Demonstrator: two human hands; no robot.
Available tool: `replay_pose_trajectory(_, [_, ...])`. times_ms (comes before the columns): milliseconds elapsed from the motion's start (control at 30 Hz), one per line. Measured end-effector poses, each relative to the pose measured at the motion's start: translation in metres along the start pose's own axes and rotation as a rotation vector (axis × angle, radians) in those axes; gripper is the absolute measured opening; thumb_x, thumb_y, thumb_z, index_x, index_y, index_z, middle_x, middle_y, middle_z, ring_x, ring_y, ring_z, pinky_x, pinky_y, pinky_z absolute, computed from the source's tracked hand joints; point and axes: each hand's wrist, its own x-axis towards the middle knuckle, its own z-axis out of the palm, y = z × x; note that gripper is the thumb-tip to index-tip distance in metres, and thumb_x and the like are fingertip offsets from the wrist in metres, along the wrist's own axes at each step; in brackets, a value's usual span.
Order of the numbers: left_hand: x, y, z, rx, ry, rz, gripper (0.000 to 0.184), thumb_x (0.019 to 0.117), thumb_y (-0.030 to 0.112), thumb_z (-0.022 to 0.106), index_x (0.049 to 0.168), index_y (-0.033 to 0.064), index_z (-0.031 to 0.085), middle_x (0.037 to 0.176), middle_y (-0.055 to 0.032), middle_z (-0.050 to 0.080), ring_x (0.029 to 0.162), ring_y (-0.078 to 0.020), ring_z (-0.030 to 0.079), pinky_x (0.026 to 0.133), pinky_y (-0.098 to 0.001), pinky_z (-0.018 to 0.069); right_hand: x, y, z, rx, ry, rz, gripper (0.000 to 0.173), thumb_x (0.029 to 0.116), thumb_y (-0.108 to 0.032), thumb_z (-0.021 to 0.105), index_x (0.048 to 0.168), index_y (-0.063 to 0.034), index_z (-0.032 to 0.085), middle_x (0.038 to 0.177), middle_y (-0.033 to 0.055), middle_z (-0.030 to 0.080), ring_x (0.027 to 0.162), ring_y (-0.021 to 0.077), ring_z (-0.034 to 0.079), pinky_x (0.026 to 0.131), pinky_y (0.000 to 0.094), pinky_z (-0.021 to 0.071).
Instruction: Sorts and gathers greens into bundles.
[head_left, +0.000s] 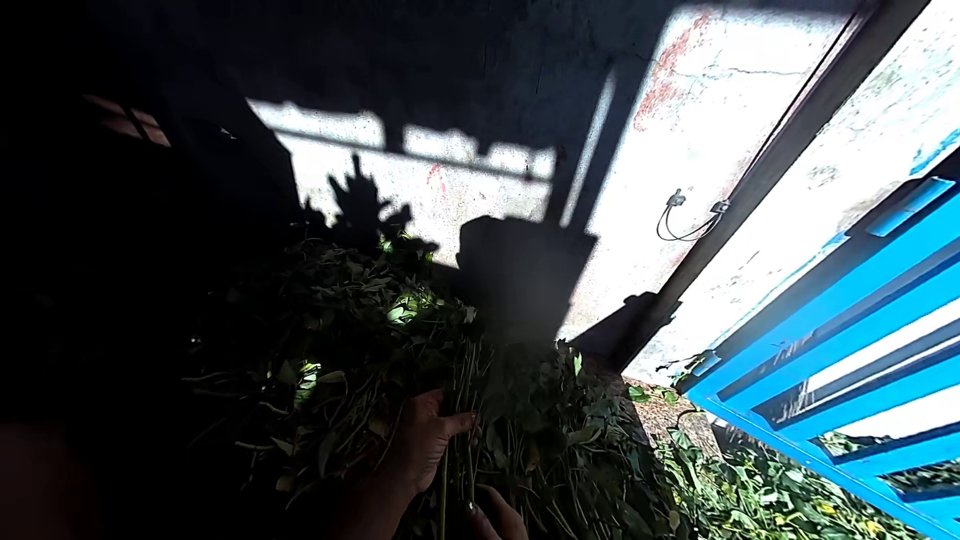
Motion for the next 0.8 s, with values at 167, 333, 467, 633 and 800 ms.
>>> replay_pose_trajectory(167, [0.0,0.002,-0.002,0.001,-0.092,0.035,0.021,0.0876,-0.007,0.073,0.107,-0.0073,0.064,0.094,-0.02,0.073,0.081,-0.0305,0.074,0.077,-0.0423,0.0648,0.019,-0.016,-0.003,0.401,-0.036,0.281,0.045,0.1085,-0.039,0.046,0.125,-0.0013,0.064,0.104,0.0126,0.072,0.093,0.0232,0.071,0.081,0.0456,0.0609])
replay_pose_trajectory(333, [0.001,0.002,-0.004,0.07,-0.062,0.083,0.021,0.0881,-0.007,0.073,0.108,-0.0072,0.065,0.096,-0.0192,0.074,0.085,-0.0298,0.075,0.081,-0.0411,0.0646,0.026,-0.034,0.009,0.613,0.136,0.461,0.043,0.1064,-0.04,0.051,0.133,-0.0071,0.058,0.112,0.0139,0.071,0.097,0.0256,0.07,0.083,0.0462,0.0591])
replay_pose_trajectory(467, [0.003,0.0,-0.001,0.111,0.028,0.127,0.02,0.0878,-0.007,0.074,0.106,-0.0067,0.066,0.094,-0.0186,0.074,0.082,-0.0292,0.076,0.077,-0.0398,0.0658,0.031,-0.036,0.018,0.614,0.291,0.369,0.03,0.1094,-0.029,0.047,0.121,-0.0037,0.059,0.094,0.0129,0.07,0.078,0.0207,0.069,0.064,0.0361,0.0581])
replay_pose_trajectory(633, [0.001,-0.003,-0.001,0.087,0.19,0.183,0.015,0.0882,-0.01,0.072,0.101,-0.0074,0.065,0.085,-0.0188,0.074,0.072,-0.0282,0.075,0.068,-0.037,0.0651,0.019,-0.032,0.026,0.327,0.34,-0.066,0.02,0.1062,-0.008,0.049,0.103,0.0042,0.064,0.077,0.0098,0.068,0.065,0.015,0.066,0.06,0.0313,0.0579])
replay_pose_trajectory(800, [0.0,0.03,-0.015,0.037,0.448,0.269,0.014,0.0918,-0.007,0.069,0.105,-0.0052,0.066,0.085,-0.0165,0.074,0.069,-0.0259,0.074,0.065,-0.0377,0.0646,-0.018,0.013,0.002,-0.249,0.162,-0.294,0.018,0.1015,-0.006,0.054,0.103,0.0031,0.069,0.081,0.0065,0.069,0.073,0.0099,0.066,0.071,0.0307,0.057])
